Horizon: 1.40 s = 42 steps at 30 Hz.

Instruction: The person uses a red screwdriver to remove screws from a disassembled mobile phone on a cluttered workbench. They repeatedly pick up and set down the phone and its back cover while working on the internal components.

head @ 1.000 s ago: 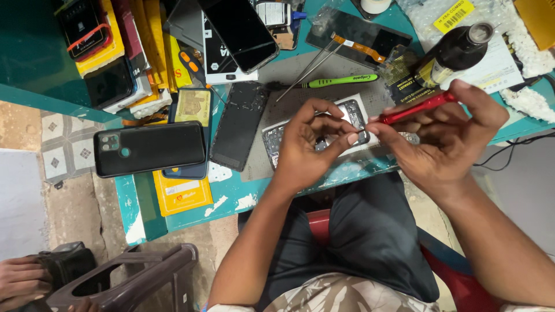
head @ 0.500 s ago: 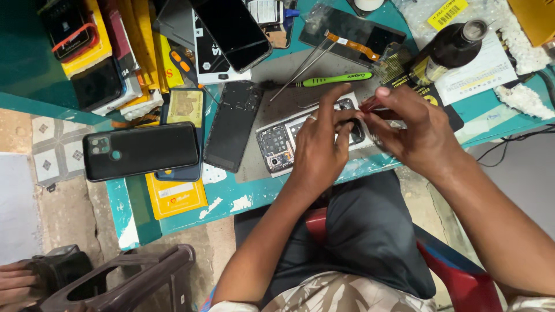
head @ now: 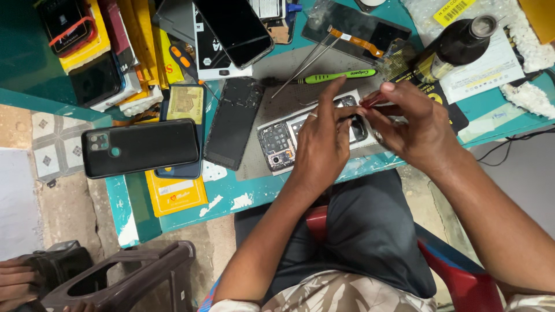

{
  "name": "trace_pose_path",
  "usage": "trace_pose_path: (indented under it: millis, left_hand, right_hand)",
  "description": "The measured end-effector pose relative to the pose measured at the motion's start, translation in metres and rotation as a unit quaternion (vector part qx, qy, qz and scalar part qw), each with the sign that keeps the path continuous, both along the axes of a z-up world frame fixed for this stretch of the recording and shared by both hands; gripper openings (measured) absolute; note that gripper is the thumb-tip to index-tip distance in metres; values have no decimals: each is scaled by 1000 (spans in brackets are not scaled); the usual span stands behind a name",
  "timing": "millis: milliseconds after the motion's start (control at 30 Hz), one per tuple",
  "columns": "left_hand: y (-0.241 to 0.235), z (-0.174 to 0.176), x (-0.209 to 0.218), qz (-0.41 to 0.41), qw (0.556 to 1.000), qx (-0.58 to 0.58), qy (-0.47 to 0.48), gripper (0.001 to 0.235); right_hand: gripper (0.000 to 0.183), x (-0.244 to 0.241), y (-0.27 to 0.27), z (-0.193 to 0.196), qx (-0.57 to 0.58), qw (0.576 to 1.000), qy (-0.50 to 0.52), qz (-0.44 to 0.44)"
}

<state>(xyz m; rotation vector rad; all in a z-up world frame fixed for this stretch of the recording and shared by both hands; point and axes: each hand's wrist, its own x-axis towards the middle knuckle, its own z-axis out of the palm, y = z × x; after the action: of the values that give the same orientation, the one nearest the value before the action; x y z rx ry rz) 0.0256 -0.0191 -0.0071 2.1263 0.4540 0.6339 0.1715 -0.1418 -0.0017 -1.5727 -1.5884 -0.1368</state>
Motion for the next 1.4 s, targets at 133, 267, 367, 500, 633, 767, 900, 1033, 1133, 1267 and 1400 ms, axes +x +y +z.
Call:
trace_pose_path:
  millis: [133, 267, 367, 500, 633, 767, 900, 1033, 1133, 1267, 1400]
  left_hand:
    - [0, 2, -1, -1, 1000, -14, 0, 73]
    - [1, 4, 0, 1, 1000, -15, 15, 74]
    - [1, 3, 0, 3, 1000, -15, 20, 75]
    - [1, 1, 0, -5, 1000, -8, 7, 78]
    - [1, 1, -1, -11, 1000, -7, -9, 79]
    - [2, 2, -1, -3, 1000, -1, 7, 83]
    - [3, 2, 0, -15, 999, -30, 8, 83]
    - [3, 14, -8, 13, 1000, -10, -23, 76]
    - [21, 31, -34, 77, 993, 59, -68, 58]
    - [87, 48, -80, 197, 973, 120, 10, 31]
    - [124, 40, -100, 214, 966, 143, 34, 14]
  right_hand:
    - [81, 0, 1, -1, 3, 1000, 14, 5]
    - [80, 3, 1, -4, 0, 997, 63, 40]
    - [80, 4, 0, -7, 8, 994, 88, 59]
    - [86, 4, 3, -7, 19, 999, 38, 22]
    - [88, 6, 7, 0, 12, 1000, -1, 27]
    - [81, 4, 8, 8, -30, 995, 83, 55]
    - [82, 7, 10, 6, -13, 999, 29, 39]
    - [73, 11, 10, 4, 10, 997, 48, 64]
    - [75, 11, 11, 5, 2, 999, 32, 20]
    - [79, 6, 13, 9, -12, 1000, -6, 0]
    - [66, 5, 13, 16, -77, 996, 42, -4]
